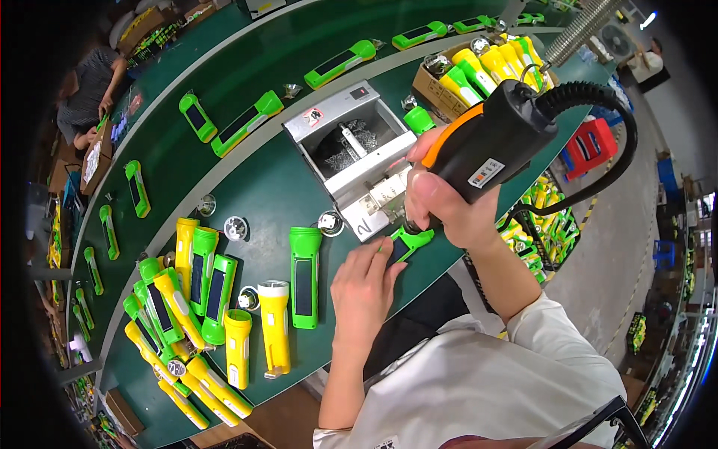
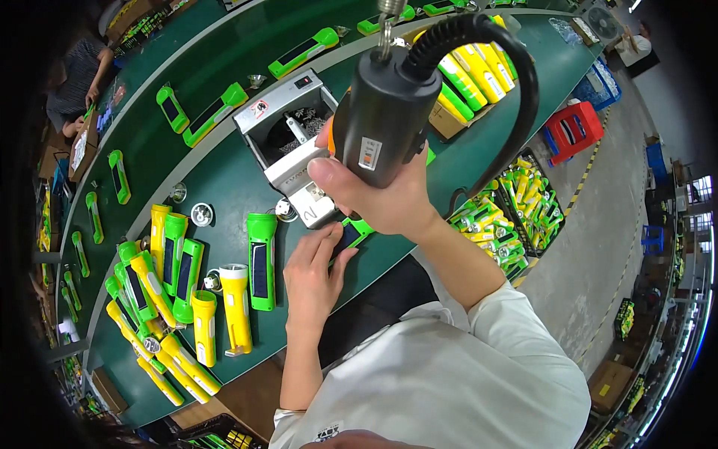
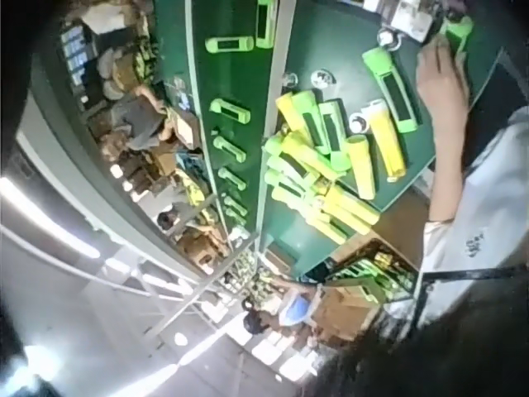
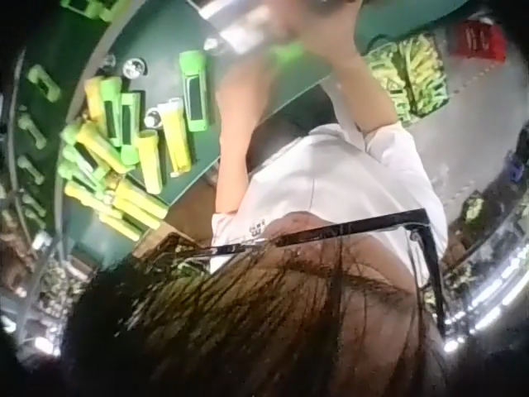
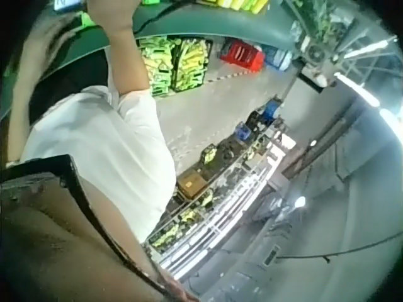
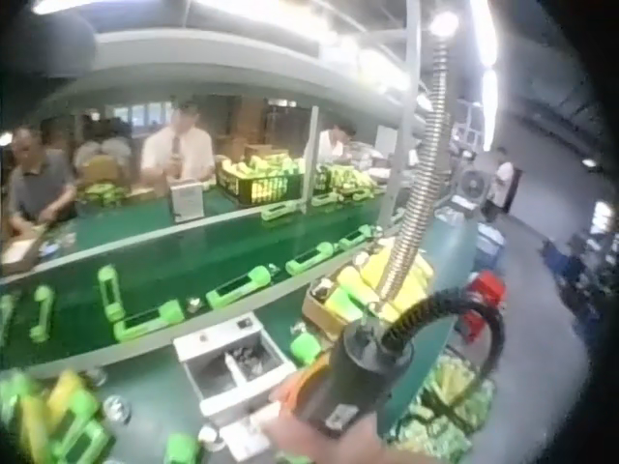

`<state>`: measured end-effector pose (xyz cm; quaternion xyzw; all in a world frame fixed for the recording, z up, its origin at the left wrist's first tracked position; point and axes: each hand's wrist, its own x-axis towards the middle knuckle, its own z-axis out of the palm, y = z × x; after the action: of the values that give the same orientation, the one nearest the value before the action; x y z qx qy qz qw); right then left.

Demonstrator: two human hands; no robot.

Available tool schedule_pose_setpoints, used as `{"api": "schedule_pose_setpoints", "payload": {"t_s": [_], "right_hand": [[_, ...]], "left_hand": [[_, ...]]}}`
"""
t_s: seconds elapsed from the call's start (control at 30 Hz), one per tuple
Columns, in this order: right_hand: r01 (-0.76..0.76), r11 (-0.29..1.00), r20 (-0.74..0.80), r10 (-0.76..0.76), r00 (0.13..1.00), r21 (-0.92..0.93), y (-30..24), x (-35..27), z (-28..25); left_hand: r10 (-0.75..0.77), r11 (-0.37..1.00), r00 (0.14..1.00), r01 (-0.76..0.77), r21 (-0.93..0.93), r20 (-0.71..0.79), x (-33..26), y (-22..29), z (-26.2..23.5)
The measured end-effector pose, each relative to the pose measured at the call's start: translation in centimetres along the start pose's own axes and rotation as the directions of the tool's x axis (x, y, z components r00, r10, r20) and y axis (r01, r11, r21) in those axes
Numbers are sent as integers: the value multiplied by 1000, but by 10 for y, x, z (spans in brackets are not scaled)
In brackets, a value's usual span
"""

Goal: The person assembles handheld flashlights by hand, joining flashlight housings, lens caps, and electronic circuits with an electric screwdriver.

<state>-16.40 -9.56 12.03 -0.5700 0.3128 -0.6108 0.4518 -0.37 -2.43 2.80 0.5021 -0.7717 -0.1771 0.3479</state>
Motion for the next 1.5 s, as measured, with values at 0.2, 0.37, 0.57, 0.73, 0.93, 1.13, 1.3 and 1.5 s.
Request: {"api": "schedule_pose_setpoints", "payload": {"t_s": [0.2,0.37,0.57,0.73,0.93,1.13,1.3,1.5], "right_hand": [[34,999,27,-33,999,-29,16,-7,-5],[45,998,66,-41,997,-49,28,-17,-8],[425,818,305,-321,897,-388,28,-11,-11],[-5,974,165,43,985,-226,24,-28,-5],[208,951,438,-91,894,-227,34,-32,-21],[155,974,279,-105,955,-166,35,-41,-16],[229,961,97,-245,965,155,13,-30,-13],[380,913,-36,-379,925,151,8,-6,-6]], "left_hand": [[-1,1000,1000,1,-3,8,1,1,-1],[-22,1000,1000,22,-15,-2,1,3,-1],[-27,999,999,28,-27,23,2,0,-5],[4,998,999,-1,-57,54,1,-2,-10],[2,998,998,2,-63,64,0,-3,-13],[15,999,999,-14,-40,40,-3,-1,-10],[37,999,999,-36,-40,27,-1,-1,-5],[24,999,999,-23,38,-21,-9,-3,-5]]}}
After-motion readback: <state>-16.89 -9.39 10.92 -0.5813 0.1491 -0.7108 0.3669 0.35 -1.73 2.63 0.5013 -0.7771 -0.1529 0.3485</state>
